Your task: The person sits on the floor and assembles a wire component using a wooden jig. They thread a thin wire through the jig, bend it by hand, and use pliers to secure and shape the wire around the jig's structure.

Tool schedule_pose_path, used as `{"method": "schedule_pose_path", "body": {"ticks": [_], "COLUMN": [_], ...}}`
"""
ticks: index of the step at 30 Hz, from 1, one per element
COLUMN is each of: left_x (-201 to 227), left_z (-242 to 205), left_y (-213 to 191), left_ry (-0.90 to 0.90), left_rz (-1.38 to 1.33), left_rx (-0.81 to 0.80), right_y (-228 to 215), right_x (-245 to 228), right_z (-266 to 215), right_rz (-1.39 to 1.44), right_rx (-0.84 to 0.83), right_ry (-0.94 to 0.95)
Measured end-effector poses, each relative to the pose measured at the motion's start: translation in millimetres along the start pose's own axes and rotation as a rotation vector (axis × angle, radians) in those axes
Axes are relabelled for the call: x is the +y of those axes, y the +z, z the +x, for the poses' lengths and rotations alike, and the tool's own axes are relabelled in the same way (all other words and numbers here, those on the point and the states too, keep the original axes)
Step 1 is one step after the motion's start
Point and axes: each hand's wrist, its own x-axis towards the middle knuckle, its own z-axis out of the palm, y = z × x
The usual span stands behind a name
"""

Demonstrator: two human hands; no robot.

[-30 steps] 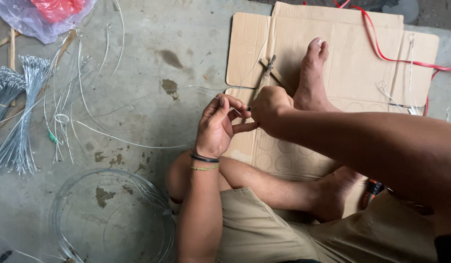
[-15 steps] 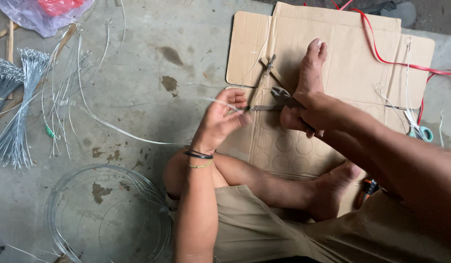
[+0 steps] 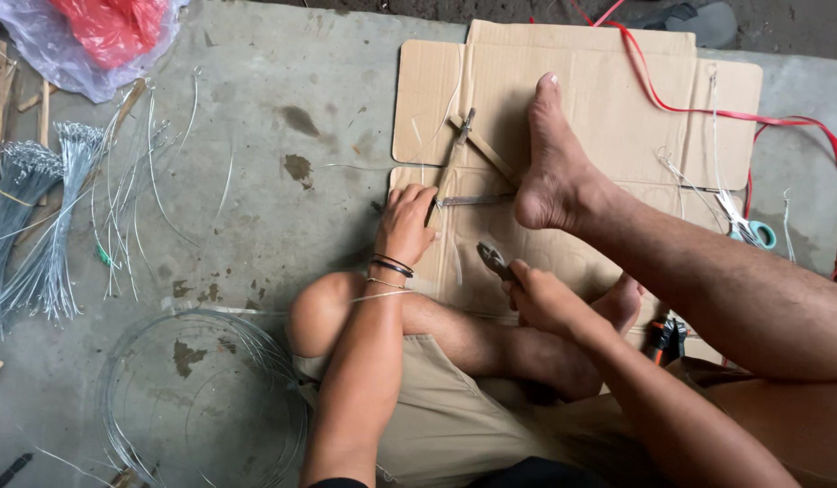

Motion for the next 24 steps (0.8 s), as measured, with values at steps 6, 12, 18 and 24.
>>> {"method": "schedule_pose_path", "body": {"ticks": [6, 12, 18, 24], "left_x": [3, 10, 23, 35], "left_z": [0, -2, -5, -11], "left_y": [6, 4, 8, 10], "left_ry": [0.063, 0.041, 0.059, 0.019], "left_rz": [0.074, 0.0, -0.058, -0.118], "left_rx": [0.051, 0.075, 0.078, 0.089], "right_y": [23, 19, -19, -48], "right_x": [24, 13, 10, -1], "right_z": [-8, -1, 13, 38], "right_rz": [-0.428, -0.519, -0.295, -0.225], "right_rx": [0.372, 0.356, 0.481, 0.579], "right_ry": [-0.197, -0.225, -0.368, -0.456]}}
